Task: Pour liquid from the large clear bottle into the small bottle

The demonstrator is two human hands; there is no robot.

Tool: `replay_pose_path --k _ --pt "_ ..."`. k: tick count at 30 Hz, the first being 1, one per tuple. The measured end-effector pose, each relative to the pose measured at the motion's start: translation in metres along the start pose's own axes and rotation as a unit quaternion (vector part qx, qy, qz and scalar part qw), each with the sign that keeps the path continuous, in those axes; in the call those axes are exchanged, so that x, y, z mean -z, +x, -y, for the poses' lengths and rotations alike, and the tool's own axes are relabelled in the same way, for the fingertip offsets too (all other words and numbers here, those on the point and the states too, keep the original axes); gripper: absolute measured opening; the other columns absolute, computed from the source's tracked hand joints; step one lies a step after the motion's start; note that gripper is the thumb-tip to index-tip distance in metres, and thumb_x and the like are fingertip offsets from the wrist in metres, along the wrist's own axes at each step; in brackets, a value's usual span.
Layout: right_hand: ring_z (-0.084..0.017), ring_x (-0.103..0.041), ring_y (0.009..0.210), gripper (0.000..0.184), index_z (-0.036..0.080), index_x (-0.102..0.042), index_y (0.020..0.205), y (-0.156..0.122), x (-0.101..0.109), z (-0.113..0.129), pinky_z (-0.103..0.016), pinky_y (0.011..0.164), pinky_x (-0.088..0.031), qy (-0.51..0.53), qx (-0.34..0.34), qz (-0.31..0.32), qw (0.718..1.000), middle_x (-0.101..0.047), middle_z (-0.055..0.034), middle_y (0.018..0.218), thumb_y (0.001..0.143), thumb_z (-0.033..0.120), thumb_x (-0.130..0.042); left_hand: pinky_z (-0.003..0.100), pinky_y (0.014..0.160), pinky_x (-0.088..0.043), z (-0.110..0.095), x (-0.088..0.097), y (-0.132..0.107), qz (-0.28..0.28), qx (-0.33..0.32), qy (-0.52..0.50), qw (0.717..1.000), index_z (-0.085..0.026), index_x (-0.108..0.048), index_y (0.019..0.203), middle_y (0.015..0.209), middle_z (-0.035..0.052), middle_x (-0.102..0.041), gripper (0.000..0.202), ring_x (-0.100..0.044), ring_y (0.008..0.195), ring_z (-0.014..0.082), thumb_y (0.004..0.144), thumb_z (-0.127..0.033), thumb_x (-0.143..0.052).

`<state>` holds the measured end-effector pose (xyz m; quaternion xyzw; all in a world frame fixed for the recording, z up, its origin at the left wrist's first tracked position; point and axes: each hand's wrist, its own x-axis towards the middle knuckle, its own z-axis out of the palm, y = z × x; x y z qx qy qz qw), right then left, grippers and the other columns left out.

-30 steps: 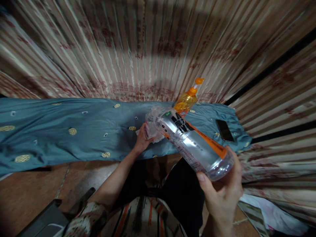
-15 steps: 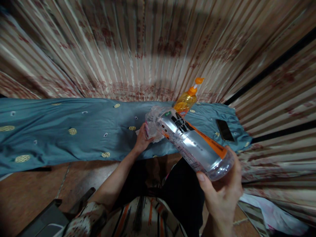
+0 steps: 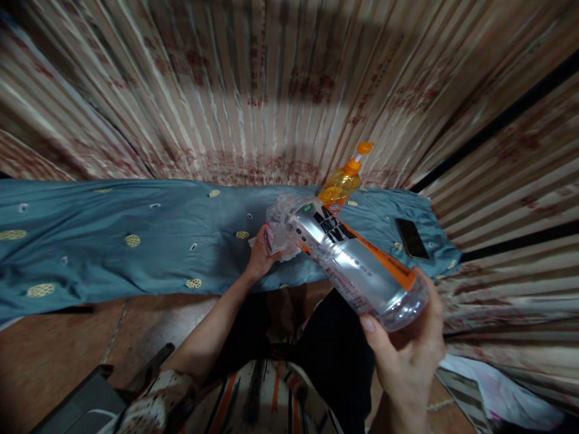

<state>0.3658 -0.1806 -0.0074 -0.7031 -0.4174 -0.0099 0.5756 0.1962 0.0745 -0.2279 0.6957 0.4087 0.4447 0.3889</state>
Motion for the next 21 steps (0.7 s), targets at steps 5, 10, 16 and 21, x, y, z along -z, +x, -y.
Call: replay_pose_path --k 5,10,16,21 --pt "-0.044 -0.062 0.140 0.101 0.018 -0.059 0.162 -0.0015 0.0003 -0.0004 -0.071 0.130 -0.036 0.008 -0.006 -0.006 1.000 -0.067 -0.0181 0.152 0.077 0.059 -0.096 0.063 0.132 -0.045 -0.0015 0.0007 -0.0003 0.002 0.008 0.009 1.000 -0.022 -0.044 0.161 0.163 0.0220 -0.059 0.105 -0.058 0.155 0.0426 0.074 -0.042 -0.099" --pt "-0.043 -0.063 0.139 0.098 0.019 -0.060 0.161 -0.0011 0.0012 0.0001 -0.070 0.130 -0.035 -0.002 0.004 -0.007 1.000 -0.068 -0.0169 0.149 0.078 0.059 -0.095 0.064 0.133 -0.044 -0.0031 0.0014 -0.0001 0.007 0.003 0.005 1.000 -0.021 -0.044 0.161 0.162 0.0223 -0.060 0.104 -0.059 0.154 0.0429 0.074 -0.040 -0.099" --pt "-0.044 -0.061 0.141 0.101 0.016 -0.060 0.163 -0.0002 0.0018 -0.0018 -0.070 0.131 -0.034 0.006 0.001 -0.004 1.000 -0.066 -0.0188 0.151 0.077 0.056 -0.097 0.062 0.134 -0.043 -0.0003 -0.0003 0.0002 0.005 0.003 0.009 1.000 -0.020 -0.044 0.163 0.163 0.0227 -0.060 0.105 -0.058 0.154 0.0425 0.075 -0.038 -0.099" --pt "-0.043 -0.063 0.137 0.102 0.018 -0.060 0.163 -0.0008 0.0013 -0.0022 -0.070 0.129 -0.037 0.014 -0.009 -0.007 1.000 -0.068 -0.0178 0.150 0.076 0.058 -0.097 0.062 0.133 -0.044 0.0000 -0.0008 -0.0001 0.003 0.001 0.012 1.000 -0.021 -0.043 0.163 0.163 0.0219 -0.060 0.108 -0.058 0.154 0.0424 0.074 -0.039 -0.100"
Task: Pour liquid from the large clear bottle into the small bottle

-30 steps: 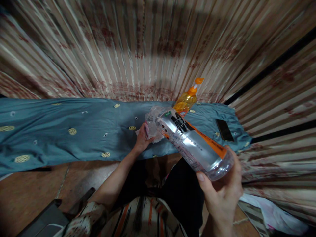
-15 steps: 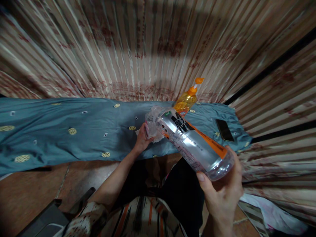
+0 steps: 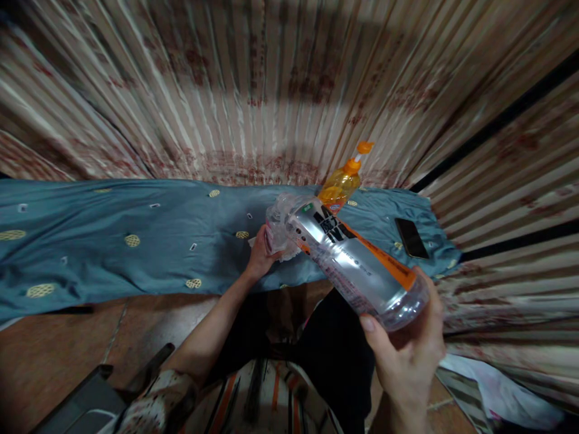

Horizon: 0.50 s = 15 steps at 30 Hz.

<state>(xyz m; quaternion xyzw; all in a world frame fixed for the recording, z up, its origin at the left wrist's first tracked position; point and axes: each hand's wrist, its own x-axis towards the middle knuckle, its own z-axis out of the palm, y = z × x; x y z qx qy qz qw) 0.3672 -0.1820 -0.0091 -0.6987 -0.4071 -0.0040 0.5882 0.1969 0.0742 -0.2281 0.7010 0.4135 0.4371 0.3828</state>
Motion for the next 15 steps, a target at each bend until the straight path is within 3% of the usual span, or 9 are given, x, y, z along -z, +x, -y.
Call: replay_pose_path --k 9,15 --pt "-0.043 -0.063 0.136 0.104 0.017 -0.061 0.161 0.0013 -0.0008 0.0022 -0.069 0.128 -0.038 -0.009 0.005 -0.004 1.000 -0.068 -0.0186 0.149 0.075 0.061 -0.097 0.062 0.133 -0.044 0.0011 0.0004 -0.0004 0.000 -0.005 -0.010 1.000 -0.022 -0.042 0.162 0.164 0.0224 -0.059 0.105 -0.059 0.155 0.0415 0.076 -0.046 -0.099" --pt "-0.042 -0.063 0.137 0.102 0.018 -0.061 0.161 0.0014 -0.0014 0.0033 -0.069 0.129 -0.037 -0.013 0.007 -0.003 1.000 -0.068 -0.0177 0.148 0.076 0.061 -0.096 0.062 0.133 -0.045 -0.0008 0.0011 -0.0005 0.001 -0.010 0.000 1.000 -0.022 -0.044 0.162 0.163 0.0206 -0.060 0.104 -0.059 0.154 0.0414 0.076 -0.041 -0.099"
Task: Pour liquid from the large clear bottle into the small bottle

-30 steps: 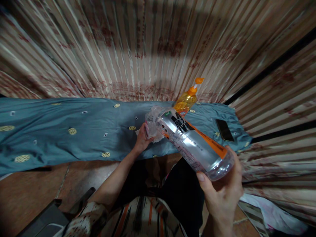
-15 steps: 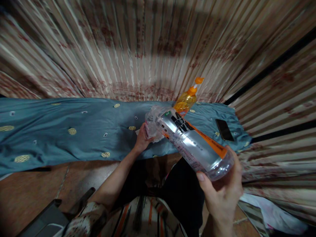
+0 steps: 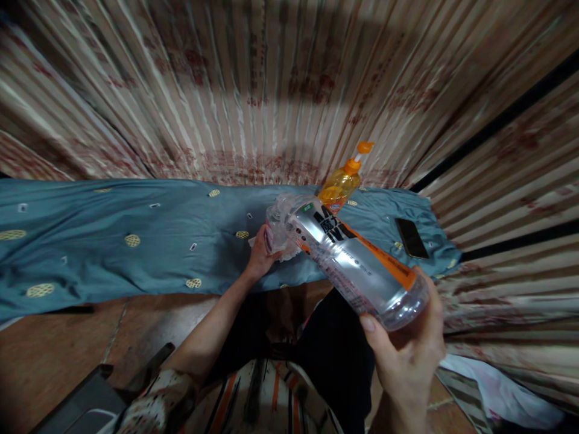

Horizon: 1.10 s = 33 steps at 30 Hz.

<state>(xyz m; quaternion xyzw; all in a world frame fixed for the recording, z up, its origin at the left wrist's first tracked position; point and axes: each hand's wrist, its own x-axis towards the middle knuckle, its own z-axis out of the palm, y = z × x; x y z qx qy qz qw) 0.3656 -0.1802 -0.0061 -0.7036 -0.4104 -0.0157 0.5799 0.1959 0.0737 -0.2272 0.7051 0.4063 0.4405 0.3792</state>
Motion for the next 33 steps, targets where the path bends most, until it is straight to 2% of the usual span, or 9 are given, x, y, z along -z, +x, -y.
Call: replay_pose_path --k 9,16,21,26,33 --pt "-0.042 -0.062 0.141 0.100 0.018 -0.059 0.162 -0.0015 0.0004 -0.0017 -0.069 0.131 -0.034 0.014 -0.005 0.009 1.000 -0.066 -0.0177 0.151 0.078 0.058 -0.096 0.065 0.132 -0.045 0.0003 0.0003 0.0003 -0.005 0.006 -0.007 1.000 -0.021 -0.044 0.160 0.163 0.0224 -0.059 0.104 -0.059 0.153 0.0431 0.075 -0.043 -0.099" --pt "-0.042 -0.063 0.139 0.102 0.018 -0.060 0.162 -0.0014 0.0021 -0.0033 -0.068 0.129 -0.038 -0.001 -0.002 0.005 1.000 -0.067 -0.0177 0.151 0.076 0.058 -0.097 0.064 0.133 -0.044 0.0027 -0.0013 0.0002 -0.004 0.004 -0.010 1.000 -0.021 -0.042 0.161 0.165 0.0231 -0.058 0.105 -0.058 0.155 0.0432 0.075 -0.047 -0.098" --pt "-0.041 -0.066 0.135 0.100 0.018 -0.060 0.162 -0.0022 0.0019 -0.0047 -0.066 0.128 -0.040 0.000 0.002 0.003 1.000 -0.069 -0.0168 0.148 0.077 0.058 -0.095 0.063 0.134 -0.043 0.0046 -0.0030 -0.0003 -0.009 0.005 -0.010 1.000 -0.023 -0.043 0.162 0.164 0.0212 -0.058 0.105 -0.057 0.156 0.0419 0.075 -0.042 -0.099" --pt "-0.041 -0.065 0.135 0.101 0.017 -0.062 0.161 -0.0014 0.0015 -0.0038 -0.067 0.129 -0.038 -0.008 0.011 -0.003 1.000 -0.069 -0.0179 0.148 0.076 0.058 -0.097 0.063 0.133 -0.044 0.0018 -0.0020 0.0001 -0.003 0.015 0.000 1.000 -0.020 -0.043 0.162 0.164 0.0230 -0.058 0.107 -0.058 0.155 0.0430 0.073 -0.039 -0.099" --pt "-0.043 -0.062 0.143 0.103 0.017 -0.058 0.163 -0.0022 0.0024 -0.0043 -0.070 0.132 -0.034 -0.016 -0.007 0.005 1.000 -0.066 -0.0183 0.154 0.078 0.061 -0.094 0.064 0.133 -0.044 0.0006 0.0003 0.0005 -0.001 0.009 -0.004 1.000 -0.022 -0.045 0.161 0.163 0.0215 -0.059 0.104 -0.058 0.155 0.0429 0.074 -0.040 -0.099"
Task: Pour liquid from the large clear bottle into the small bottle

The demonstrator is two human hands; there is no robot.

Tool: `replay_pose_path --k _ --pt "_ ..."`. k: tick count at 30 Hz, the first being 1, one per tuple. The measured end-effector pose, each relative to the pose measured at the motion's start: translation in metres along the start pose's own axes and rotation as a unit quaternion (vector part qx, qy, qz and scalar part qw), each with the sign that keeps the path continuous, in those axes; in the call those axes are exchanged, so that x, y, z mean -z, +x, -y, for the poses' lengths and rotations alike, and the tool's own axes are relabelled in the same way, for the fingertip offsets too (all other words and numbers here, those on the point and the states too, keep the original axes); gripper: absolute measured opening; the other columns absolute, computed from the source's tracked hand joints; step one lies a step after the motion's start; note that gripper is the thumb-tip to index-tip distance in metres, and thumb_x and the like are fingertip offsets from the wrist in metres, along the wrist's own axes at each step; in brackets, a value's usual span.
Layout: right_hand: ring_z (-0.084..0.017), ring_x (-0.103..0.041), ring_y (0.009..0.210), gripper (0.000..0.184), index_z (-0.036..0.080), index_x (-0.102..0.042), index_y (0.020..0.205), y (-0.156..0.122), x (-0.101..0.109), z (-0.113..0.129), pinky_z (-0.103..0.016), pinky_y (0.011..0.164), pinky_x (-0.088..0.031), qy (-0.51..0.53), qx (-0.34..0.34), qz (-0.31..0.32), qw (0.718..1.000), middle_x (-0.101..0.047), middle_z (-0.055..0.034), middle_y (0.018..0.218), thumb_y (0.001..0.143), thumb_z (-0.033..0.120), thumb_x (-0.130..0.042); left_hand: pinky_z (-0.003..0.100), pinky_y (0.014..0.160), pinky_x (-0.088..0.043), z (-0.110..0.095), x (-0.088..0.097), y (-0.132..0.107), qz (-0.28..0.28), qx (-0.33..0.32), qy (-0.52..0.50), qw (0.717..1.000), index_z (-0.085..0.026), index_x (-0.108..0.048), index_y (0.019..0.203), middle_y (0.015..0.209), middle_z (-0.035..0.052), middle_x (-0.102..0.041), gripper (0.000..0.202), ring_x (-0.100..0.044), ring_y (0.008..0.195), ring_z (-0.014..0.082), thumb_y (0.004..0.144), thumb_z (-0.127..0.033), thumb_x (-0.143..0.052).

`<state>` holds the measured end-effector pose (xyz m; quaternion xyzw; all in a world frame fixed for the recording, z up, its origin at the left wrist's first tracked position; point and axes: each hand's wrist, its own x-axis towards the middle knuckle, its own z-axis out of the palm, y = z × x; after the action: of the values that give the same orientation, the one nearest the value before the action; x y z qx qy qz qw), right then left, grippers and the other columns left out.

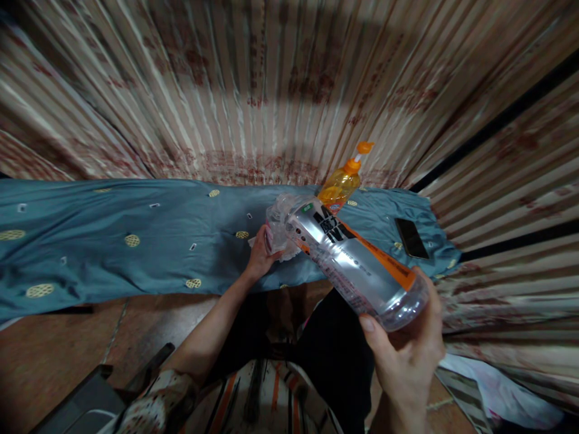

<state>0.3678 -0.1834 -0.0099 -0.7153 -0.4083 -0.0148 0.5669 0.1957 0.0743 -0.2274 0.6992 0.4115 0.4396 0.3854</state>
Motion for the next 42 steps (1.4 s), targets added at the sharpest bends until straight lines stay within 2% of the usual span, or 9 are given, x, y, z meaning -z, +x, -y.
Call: replay_pose_path --k 5,10,14,21,25,31,36,42 --pt "-0.043 -0.063 0.142 0.100 0.019 -0.059 0.160 0.0000 -0.0015 0.0018 -0.069 0.130 -0.038 -0.004 0.005 -0.004 1.000 -0.068 -0.0167 0.152 0.077 0.064 -0.094 0.064 0.133 -0.044 0.0012 -0.0009 -0.0007 -0.009 -0.002 -0.007 1.000 -0.022 -0.045 0.161 0.164 0.0212 -0.058 0.104 -0.057 0.155 0.0429 0.075 -0.047 -0.098" --pt "-0.043 -0.064 0.139 0.100 0.018 -0.060 0.160 0.0002 -0.0021 0.0042 -0.069 0.128 -0.040 0.008 0.003 -0.006 1.000 -0.068 -0.0169 0.151 0.077 0.062 -0.095 0.065 0.132 -0.045 -0.0027 -0.0011 0.0004 0.002 0.001 0.018 1.000 -0.020 -0.043 0.161 0.162 0.0239 -0.060 0.104 -0.059 0.154 0.0437 0.076 -0.046 -0.097" --pt "-0.044 -0.063 0.140 0.101 0.018 -0.060 0.160 0.0008 -0.0018 0.0044 -0.069 0.129 -0.038 0.010 0.004 -0.005 1.000 -0.068 -0.0174 0.151 0.076 0.061 -0.096 0.064 0.132 -0.045 -0.0028 -0.0011 0.0010 0.008 -0.004 0.021 1.000 -0.017 -0.042 0.161 0.162 0.0253 -0.060 0.107 -0.059 0.153 0.0436 0.076 -0.049 -0.098" --pt "-0.042 -0.065 0.136 0.101 0.019 -0.061 0.158 0.0015 -0.0019 0.0068 -0.068 0.128 -0.040 0.002 0.006 -0.011 1.000 -0.070 -0.0167 0.148 0.074 0.063 -0.096 0.065 0.132 -0.045 0.0024 -0.0018 0.0003 0.000 -0.003 0.015 1.000 -0.020 -0.043 0.160 0.163 0.0240 -0.059 0.106 -0.059 0.154 0.0440 0.074 -0.046 -0.098" --pt "-0.043 -0.065 0.137 0.102 0.018 -0.062 0.158 0.0017 -0.0019 0.0058 -0.070 0.130 -0.037 0.009 0.010 -0.012 1.000 -0.070 -0.0168 0.147 0.073 0.060 -0.098 0.063 0.132 -0.045 0.0022 -0.0026 0.0005 -0.004 -0.009 0.013 1.000 -0.020 -0.043 0.161 0.163 0.0236 -0.059 0.105 -0.059 0.154 0.0429 0.075 -0.045 -0.097" --pt "-0.044 -0.063 0.142 0.103 0.019 -0.060 0.159 0.0016 -0.0028 0.0079 -0.071 0.131 -0.035 -0.002 0.005 -0.012 1.000 -0.068 -0.0174 0.152 0.073 0.064 -0.096 0.062 0.132 -0.046 0.0021 -0.0026 0.0001 -0.006 -0.012 0.001 1.000 -0.023 -0.045 0.161 0.162 0.0209 -0.060 0.103 -0.060 0.152 0.0418 0.075 -0.045 -0.099" --pt "-0.044 -0.064 0.138 0.106 0.018 -0.061 0.156 0.0018 -0.0057 0.0074 -0.069 0.127 -0.041 0.014 0.003 -0.030 0.999 -0.068 -0.0183 0.151 0.068 0.064 -0.099 0.063 0.133 -0.044 0.0010 -0.0020 -0.0001 -0.004 0.001 0.004 1.000 -0.021 -0.044 0.161 0.162 0.0223 -0.060 0.104 -0.059 0.154 0.0422 0.075 -0.040 -0.099" --pt "-0.039 -0.069 0.121 0.100 0.020 -0.065 0.144 0.0003 -0.0080 0.0012 -0.062 0.112 -0.056 0.014 -0.003 -0.062 0.998 -0.073 -0.0150 0.134 0.062 0.065 -0.101 0.063 0.134 -0.043 -0.0001 -0.0019 0.0005 -0.004 -0.006 0.003 1.000 -0.020 -0.044 0.161 0.162 0.0230 -0.059 0.105 -0.059 0.154 0.0426 0.075 -0.043 -0.099"
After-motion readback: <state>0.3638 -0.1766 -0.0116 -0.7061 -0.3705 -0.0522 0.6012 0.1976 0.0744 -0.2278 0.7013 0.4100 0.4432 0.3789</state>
